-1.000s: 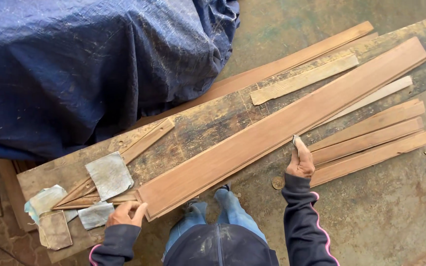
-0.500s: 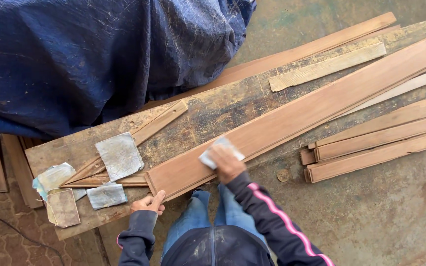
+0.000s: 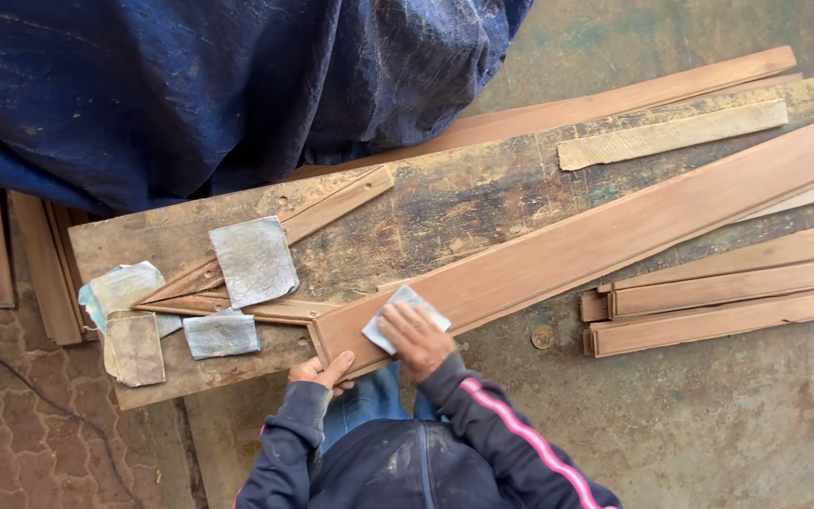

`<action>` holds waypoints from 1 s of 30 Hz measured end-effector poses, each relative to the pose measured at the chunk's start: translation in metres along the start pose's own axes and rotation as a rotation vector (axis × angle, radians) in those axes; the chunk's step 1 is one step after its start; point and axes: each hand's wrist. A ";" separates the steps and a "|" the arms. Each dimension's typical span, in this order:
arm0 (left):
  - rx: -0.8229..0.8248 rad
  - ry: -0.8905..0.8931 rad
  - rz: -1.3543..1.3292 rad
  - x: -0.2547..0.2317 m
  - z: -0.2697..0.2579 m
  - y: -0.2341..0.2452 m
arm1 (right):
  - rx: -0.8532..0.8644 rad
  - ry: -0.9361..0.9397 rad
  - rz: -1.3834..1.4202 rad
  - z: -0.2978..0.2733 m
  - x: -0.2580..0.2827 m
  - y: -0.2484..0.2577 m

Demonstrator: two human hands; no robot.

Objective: Sanding wood planks manually using sandpaper on a workbench.

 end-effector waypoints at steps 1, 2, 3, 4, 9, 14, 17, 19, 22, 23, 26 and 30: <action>-0.011 0.004 0.000 0.000 -0.001 -0.001 | -0.001 0.005 0.011 -0.005 -0.026 0.014; -0.004 -0.012 -0.024 0.000 -0.001 -0.001 | -0.120 -0.146 -0.047 -0.010 -0.052 0.027; 0.002 -0.025 -0.056 0.003 -0.002 -0.004 | -0.230 -0.293 -0.105 -0.016 -0.079 0.041; -0.009 -0.018 -0.066 0.005 -0.002 -0.004 | -0.222 -0.283 -0.095 -0.032 -0.108 0.043; 0.018 -0.084 -0.214 0.021 0.010 -0.010 | -0.212 -0.551 -0.284 -0.046 -0.144 0.017; 0.043 -0.198 -0.284 0.048 0.027 -0.008 | -0.036 -0.167 0.072 0.026 0.018 -0.035; 0.163 -0.216 -0.253 0.056 0.034 0.004 | 0.039 -0.100 0.073 0.024 0.001 -0.014; 0.250 -0.196 -0.283 0.058 0.035 0.008 | 0.045 -0.152 0.007 -0.001 -0.042 0.008; 0.246 -0.192 -0.199 0.061 0.034 0.007 | -0.165 -0.457 -0.162 -0.037 -0.099 0.031; 0.241 -0.220 -0.214 0.062 0.035 0.006 | -0.197 -0.506 -0.214 -0.038 -0.101 0.029; 0.223 -0.244 -0.187 0.057 0.035 0.003 | -0.192 -0.412 -0.075 -0.011 -0.049 -0.016; 0.181 -0.303 -0.163 0.078 0.050 -0.001 | 0.109 -0.094 0.182 0.049 0.055 -0.059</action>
Point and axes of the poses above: each hand's wrist, its own z-axis towards the middle knuckle, its own y-axis out of the back of the hand, x = y × z, and after that the axes turned 5 degrees about x, right-handed
